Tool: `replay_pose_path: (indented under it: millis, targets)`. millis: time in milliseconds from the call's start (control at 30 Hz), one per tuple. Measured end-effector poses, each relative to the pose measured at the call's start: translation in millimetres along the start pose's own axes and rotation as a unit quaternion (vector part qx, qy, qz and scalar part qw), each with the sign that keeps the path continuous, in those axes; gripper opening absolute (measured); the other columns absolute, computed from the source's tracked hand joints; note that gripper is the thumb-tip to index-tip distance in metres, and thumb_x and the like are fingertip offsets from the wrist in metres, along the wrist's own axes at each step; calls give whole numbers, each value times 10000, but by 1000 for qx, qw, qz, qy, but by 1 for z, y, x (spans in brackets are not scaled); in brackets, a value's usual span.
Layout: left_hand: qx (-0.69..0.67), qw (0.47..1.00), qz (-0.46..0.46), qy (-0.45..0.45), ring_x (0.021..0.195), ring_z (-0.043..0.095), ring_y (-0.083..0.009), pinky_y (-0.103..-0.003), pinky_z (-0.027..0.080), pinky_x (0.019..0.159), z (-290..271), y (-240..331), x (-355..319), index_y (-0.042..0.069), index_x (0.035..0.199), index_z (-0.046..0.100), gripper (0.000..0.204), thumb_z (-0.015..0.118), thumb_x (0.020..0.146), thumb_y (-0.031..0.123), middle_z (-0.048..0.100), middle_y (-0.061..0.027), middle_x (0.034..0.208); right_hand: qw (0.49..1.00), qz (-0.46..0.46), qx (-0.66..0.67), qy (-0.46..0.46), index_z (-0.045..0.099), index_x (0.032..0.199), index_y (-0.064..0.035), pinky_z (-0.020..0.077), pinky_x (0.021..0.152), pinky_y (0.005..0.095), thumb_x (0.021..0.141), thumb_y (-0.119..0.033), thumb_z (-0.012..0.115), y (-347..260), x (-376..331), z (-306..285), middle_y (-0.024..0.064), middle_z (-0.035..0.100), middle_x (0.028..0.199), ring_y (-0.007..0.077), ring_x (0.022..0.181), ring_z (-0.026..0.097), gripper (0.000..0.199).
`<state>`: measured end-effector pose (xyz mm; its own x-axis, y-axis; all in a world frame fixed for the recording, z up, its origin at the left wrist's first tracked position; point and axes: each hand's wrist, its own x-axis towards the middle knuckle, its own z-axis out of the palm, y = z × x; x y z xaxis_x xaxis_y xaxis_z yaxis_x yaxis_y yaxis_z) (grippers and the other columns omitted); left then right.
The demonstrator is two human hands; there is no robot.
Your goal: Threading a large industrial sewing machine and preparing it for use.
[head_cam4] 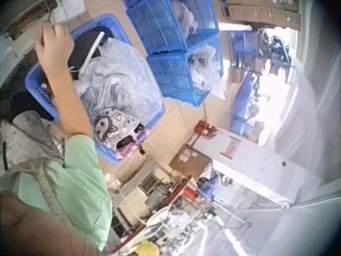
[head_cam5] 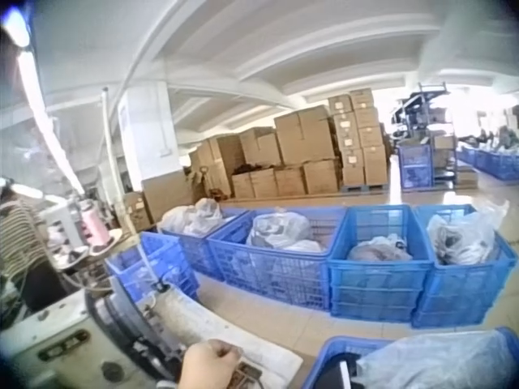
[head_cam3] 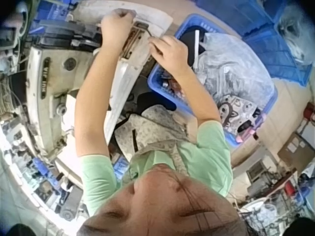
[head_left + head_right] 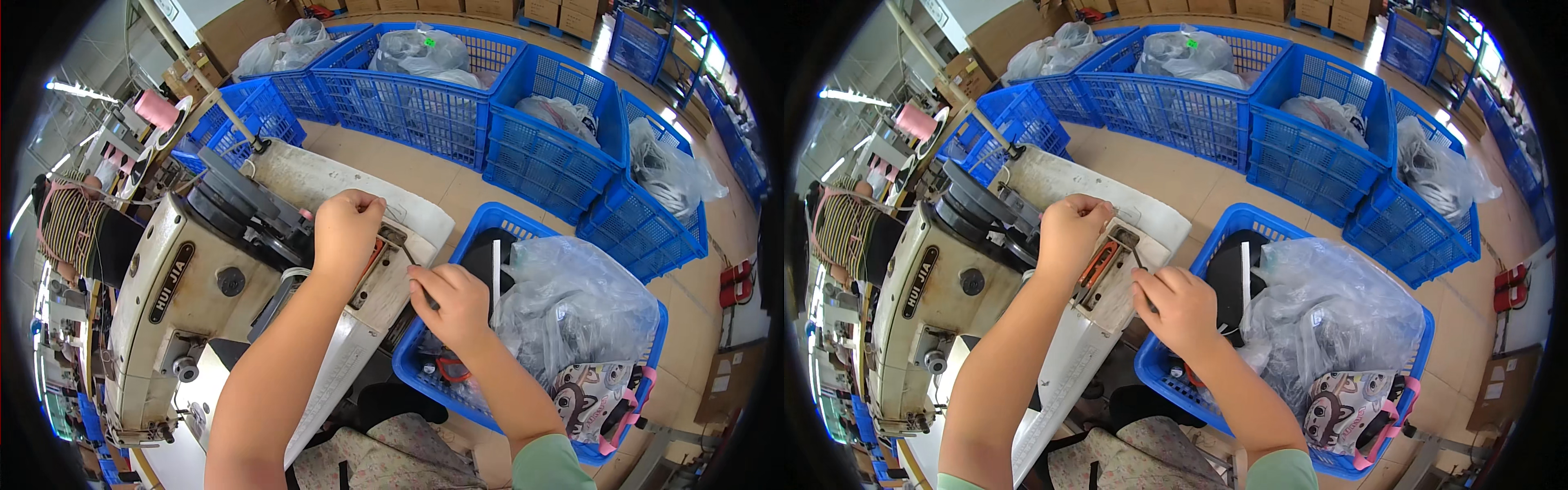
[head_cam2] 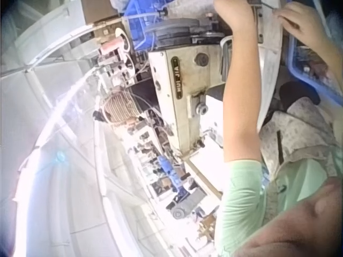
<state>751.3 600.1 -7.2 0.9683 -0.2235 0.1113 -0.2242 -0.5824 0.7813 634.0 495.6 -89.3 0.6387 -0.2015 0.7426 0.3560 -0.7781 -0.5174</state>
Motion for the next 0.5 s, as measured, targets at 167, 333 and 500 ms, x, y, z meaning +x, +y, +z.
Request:
replay_pose_path:
  millis: [167, 333, 500]
  targets:
    - [-26, 1000, 13, -4, 547, 468, -63, -225, 364, 520, -25, -1, -25, -47, 827, 653, 182, 634, 798, 132, 561, -17, 611, 988, 106, 97, 49, 663, 832, -47, 450, 524, 290, 720, -51, 663, -7, 4, -4, 75, 588, 680, 217, 580, 568, 112]
    - [-153, 985, -72, -19, 484, 392, -48, -202, 294, 467, -43, -7, -48, -33, 842, 643, 148, 629, 809, 111, 533, -3, 618, 965, 184, 166, 90, 643, 809, -11, 436, 572, 269, 753, -45, 648, -17, 9, -21, 92, 585, 677, 185, 620, 571, 66]
    - [-284, 949, -122, -64, 437, 314, -26, -194, 198, 400, -56, -6, -71, -15, 849, 612, 121, 635, 815, 99, 518, -13, 620, 950, 187, 215, 130, 588, 724, 20, 412, 600, 254, 801, -59, 612, -22, -1, -53, 84, 575, 724, 159, 627, 536, 113]
